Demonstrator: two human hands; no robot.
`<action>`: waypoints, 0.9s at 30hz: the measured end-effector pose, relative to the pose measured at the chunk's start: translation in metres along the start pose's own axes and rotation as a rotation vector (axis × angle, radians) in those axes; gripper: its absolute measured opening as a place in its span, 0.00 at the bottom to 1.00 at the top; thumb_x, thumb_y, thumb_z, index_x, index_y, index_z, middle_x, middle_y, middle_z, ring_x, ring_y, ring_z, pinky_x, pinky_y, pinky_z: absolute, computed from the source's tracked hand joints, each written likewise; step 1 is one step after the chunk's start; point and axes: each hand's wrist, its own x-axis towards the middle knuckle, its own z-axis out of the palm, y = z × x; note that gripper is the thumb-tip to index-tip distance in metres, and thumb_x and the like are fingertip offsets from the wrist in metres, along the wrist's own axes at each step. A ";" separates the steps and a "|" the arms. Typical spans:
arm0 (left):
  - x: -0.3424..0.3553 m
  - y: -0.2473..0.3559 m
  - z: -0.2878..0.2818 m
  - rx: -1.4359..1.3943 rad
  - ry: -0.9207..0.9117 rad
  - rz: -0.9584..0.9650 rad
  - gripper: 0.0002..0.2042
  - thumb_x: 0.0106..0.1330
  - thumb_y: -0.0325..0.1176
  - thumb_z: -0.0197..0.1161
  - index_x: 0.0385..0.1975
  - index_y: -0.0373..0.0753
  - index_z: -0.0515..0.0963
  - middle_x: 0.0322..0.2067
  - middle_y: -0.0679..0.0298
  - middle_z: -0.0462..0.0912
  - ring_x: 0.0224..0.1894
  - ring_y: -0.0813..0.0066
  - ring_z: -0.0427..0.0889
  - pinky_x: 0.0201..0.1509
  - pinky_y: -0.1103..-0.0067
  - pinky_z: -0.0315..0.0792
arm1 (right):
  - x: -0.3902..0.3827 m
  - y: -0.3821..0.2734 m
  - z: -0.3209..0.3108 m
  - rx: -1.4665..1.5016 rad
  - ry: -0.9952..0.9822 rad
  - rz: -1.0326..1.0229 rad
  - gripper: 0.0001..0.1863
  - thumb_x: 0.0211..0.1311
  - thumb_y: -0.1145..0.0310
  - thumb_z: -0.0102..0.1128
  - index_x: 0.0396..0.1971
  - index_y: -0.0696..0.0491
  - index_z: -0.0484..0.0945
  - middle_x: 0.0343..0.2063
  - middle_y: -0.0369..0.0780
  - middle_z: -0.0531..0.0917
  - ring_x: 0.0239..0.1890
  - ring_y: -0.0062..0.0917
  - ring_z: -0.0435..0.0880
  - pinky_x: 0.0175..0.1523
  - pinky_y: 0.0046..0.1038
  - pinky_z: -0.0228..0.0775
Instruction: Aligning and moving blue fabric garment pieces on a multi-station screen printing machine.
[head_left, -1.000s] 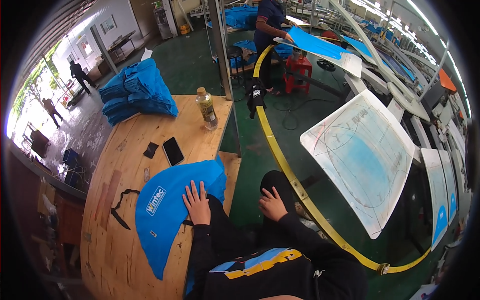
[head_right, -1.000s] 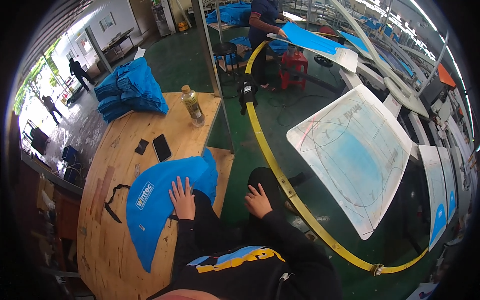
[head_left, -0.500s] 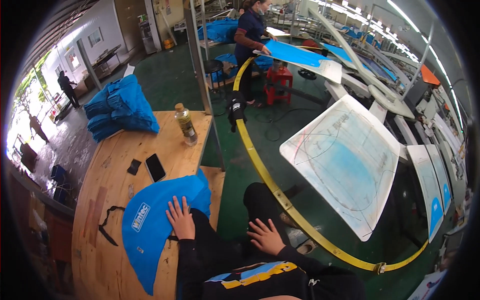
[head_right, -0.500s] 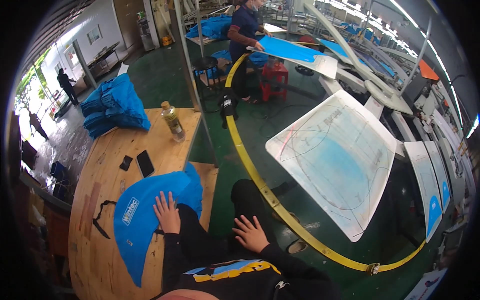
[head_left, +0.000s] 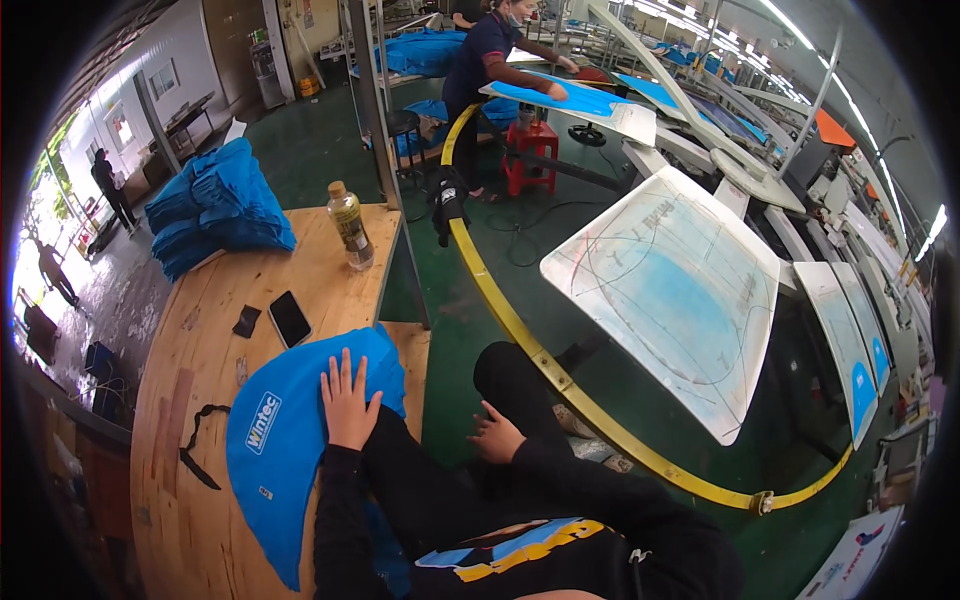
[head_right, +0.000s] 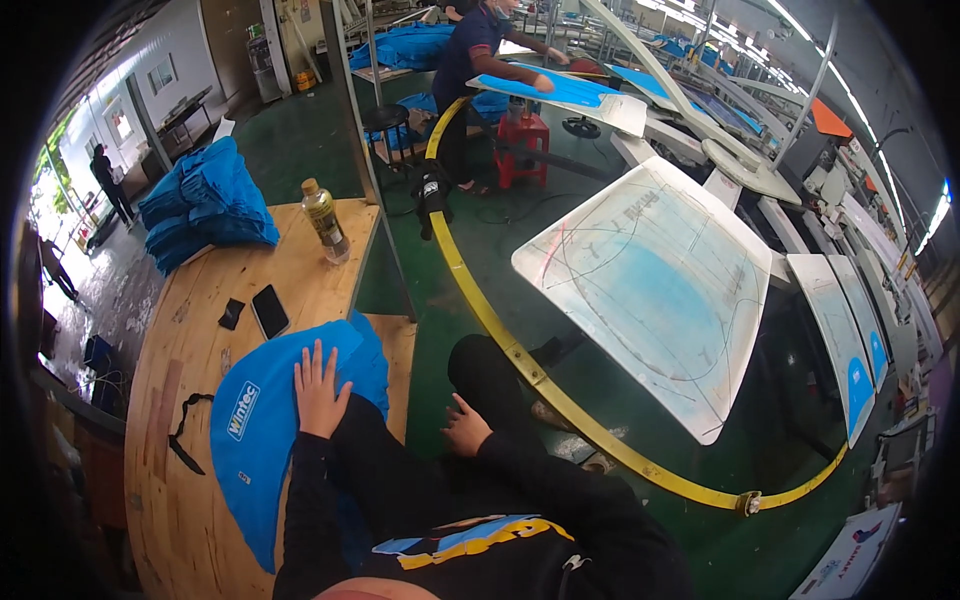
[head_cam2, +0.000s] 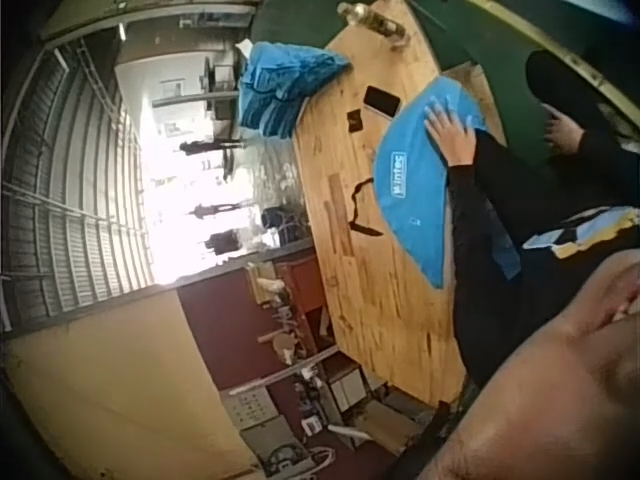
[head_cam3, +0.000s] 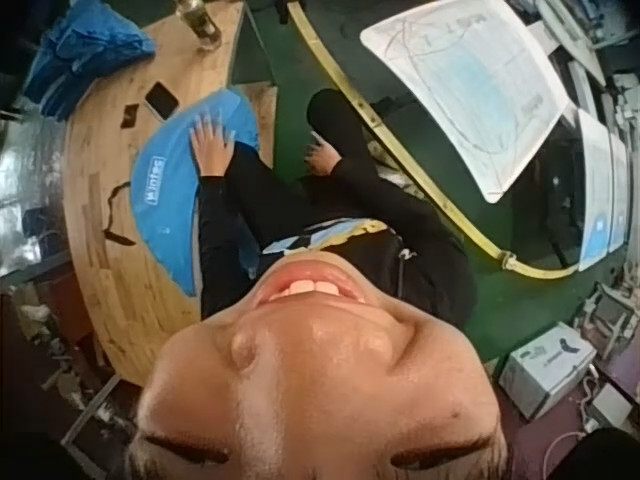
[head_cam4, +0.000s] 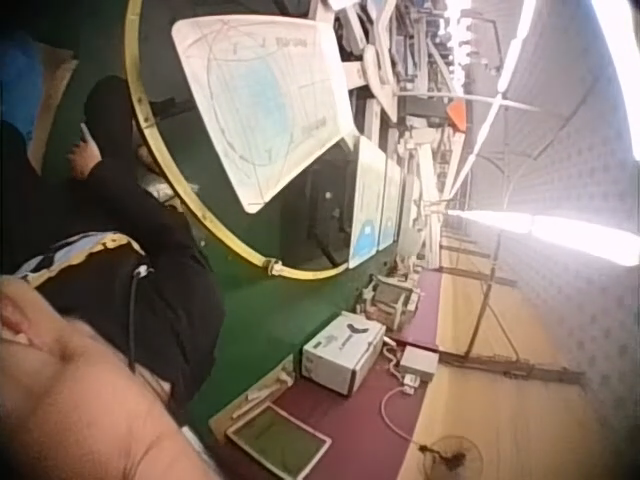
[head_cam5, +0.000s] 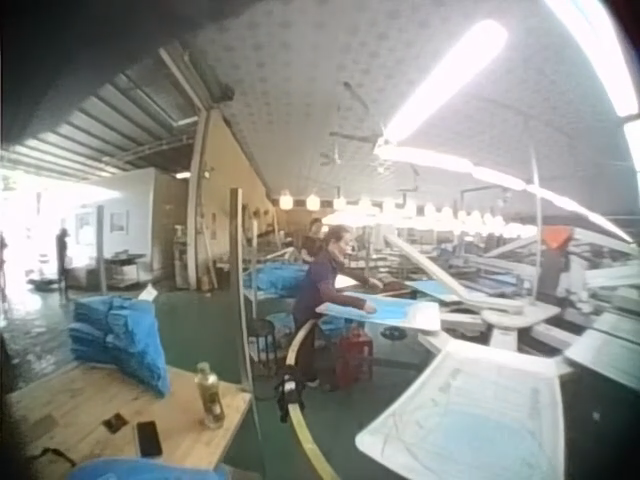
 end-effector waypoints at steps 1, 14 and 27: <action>-0.002 -0.003 0.007 0.010 0.012 0.015 0.30 0.61 0.42 0.58 0.65 0.44 0.61 0.68 0.56 0.52 0.70 0.52 0.49 0.70 0.55 0.43 | 0.010 -0.004 0.011 0.023 -0.136 -0.008 0.20 0.58 0.53 0.53 0.49 0.43 0.79 0.42 0.38 0.81 0.58 0.29 0.72 0.72 0.49 0.32; -0.018 -0.020 0.019 -0.029 0.034 0.095 0.26 0.61 0.37 0.58 0.60 0.43 0.66 0.68 0.54 0.53 0.70 0.50 0.47 0.70 0.54 0.42 | 0.037 -0.034 0.040 0.371 -0.187 0.028 0.13 0.54 0.63 0.54 0.36 0.51 0.82 0.34 0.42 0.83 0.41 0.36 0.82 0.45 0.36 0.74; -0.003 -0.004 0.015 -0.095 0.036 0.158 0.19 0.61 0.36 0.58 0.54 0.44 0.73 0.66 0.56 0.57 0.69 0.52 0.52 0.70 0.56 0.45 | 0.048 -0.038 0.089 0.829 -0.499 0.071 0.20 0.63 0.62 0.48 0.51 0.56 0.75 0.50 0.47 0.78 0.52 0.40 0.77 0.55 0.37 0.67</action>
